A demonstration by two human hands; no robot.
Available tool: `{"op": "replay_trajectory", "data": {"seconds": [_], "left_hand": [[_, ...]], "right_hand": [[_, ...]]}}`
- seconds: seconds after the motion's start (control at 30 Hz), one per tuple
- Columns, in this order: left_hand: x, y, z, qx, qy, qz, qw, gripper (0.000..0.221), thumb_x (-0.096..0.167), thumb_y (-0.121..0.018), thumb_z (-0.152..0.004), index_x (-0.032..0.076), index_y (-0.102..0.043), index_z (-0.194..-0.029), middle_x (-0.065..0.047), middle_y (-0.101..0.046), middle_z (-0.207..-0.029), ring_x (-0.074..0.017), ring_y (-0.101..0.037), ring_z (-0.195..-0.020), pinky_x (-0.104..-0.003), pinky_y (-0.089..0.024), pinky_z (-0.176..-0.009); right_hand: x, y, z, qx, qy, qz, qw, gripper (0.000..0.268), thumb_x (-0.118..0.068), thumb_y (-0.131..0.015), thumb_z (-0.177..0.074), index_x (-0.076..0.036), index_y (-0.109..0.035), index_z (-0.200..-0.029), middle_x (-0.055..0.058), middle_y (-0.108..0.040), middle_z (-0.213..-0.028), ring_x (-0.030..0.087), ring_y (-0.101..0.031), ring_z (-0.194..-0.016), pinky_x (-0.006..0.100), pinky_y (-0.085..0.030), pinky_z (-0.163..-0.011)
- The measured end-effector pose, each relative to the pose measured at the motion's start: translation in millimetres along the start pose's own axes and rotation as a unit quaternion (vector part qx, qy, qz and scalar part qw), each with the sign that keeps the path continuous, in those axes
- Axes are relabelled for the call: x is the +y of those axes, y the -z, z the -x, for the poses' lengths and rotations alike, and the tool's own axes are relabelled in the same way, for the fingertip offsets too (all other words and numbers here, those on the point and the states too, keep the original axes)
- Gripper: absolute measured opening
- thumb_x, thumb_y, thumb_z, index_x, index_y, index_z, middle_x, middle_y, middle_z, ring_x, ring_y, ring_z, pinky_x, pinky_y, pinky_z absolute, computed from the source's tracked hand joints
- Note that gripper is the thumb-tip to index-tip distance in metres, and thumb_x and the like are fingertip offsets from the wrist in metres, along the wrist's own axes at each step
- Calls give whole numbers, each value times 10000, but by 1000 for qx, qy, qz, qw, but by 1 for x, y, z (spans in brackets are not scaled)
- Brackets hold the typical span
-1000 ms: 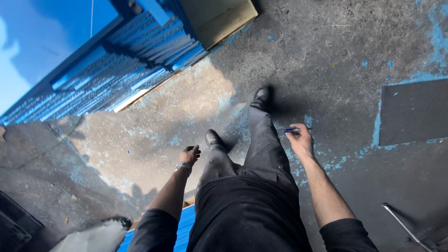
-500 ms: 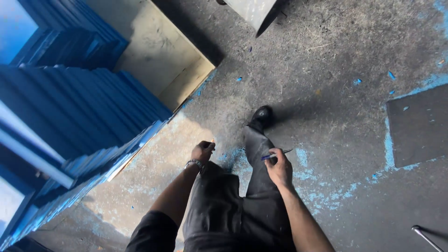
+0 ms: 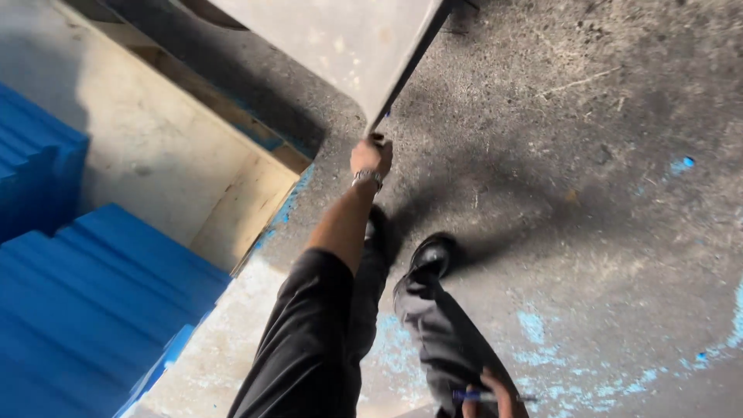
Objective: Measuring blue panels with a tape measure and marking them with a pen.
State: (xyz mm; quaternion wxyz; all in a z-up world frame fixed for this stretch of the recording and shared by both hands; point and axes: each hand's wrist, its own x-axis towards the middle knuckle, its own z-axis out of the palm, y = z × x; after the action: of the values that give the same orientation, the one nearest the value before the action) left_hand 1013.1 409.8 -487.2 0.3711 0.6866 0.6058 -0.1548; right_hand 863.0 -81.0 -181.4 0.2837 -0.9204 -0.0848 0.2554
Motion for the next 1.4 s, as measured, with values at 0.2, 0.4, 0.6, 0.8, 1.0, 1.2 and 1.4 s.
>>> {"op": "replay_trajectory", "data": {"seconds": [0.2,0.4,0.6,0.8,1.0,1.2,1.4], "left_hand": [[-27,-102,-102,-23,-50,-73,996,555,460,-427,-986,143,-566,-1420,-127,-550,-1489,-354,-519,-1346,-501,-393,-1127],[-3,-40,-27,59,-69,-34,995,235,287,-660,-808,154,-679,-1001,-29,-738,-896,-274,-699,-801,-442,-555,-728],[0,69,149,-232,287,597,712,421,380,-456,-1073,70,-552,-1342,-82,-662,-751,-113,-530,-411,-195,-401,-287],[54,264,370,-202,-53,362,908,242,138,-786,-830,39,-702,-1033,-27,-745,-902,-129,-650,-781,-268,-520,-741],[125,448,537,-180,-58,459,868,246,191,-894,-822,91,-790,-1022,-73,-777,-853,-93,-702,-854,-288,-600,-807],[132,543,653,-75,-202,535,817,208,162,-872,-839,59,-794,-1002,-58,-771,-886,-53,-636,-797,-255,-564,-758],[96,591,726,29,-239,540,807,207,218,-855,-856,84,-786,-998,-55,-750,-858,-58,-604,-803,-261,-538,-749]], "right_hand": [[27,-34,-34,-13,-24,-8,1000,402,-227,-825,-697,-57,-678,-1031,131,-774,-1066,270,-772,-1004,382,-613,-958],[-53,-11,-14,-20,-48,-26,998,435,-276,-863,-673,-34,-688,-989,130,-778,-1058,263,-779,-989,395,-618,-961],[-223,51,-68,-110,-91,-53,988,370,-353,-566,-993,-144,-567,-1298,-37,-798,-1160,139,-783,-1015,294,-634,-883],[-374,173,-80,-110,-149,-421,888,517,-395,-343,-1113,-14,-571,-1378,103,-619,-673,170,-542,-561,292,-447,-549],[-450,260,-41,-34,6,-477,878,289,-237,-531,-1110,23,-656,-1126,89,-619,-742,152,-595,-616,250,-494,-616],[-515,328,9,-113,165,-436,878,221,-177,-605,-1060,33,-574,-1122,200,-661,-785,201,-659,-622,265,-540,-602],[-557,345,63,-201,239,-397,863,227,-170,-596,-1064,49,-551,-1105,236,-670,-785,217,-668,-639,274,-562,-594]]}}
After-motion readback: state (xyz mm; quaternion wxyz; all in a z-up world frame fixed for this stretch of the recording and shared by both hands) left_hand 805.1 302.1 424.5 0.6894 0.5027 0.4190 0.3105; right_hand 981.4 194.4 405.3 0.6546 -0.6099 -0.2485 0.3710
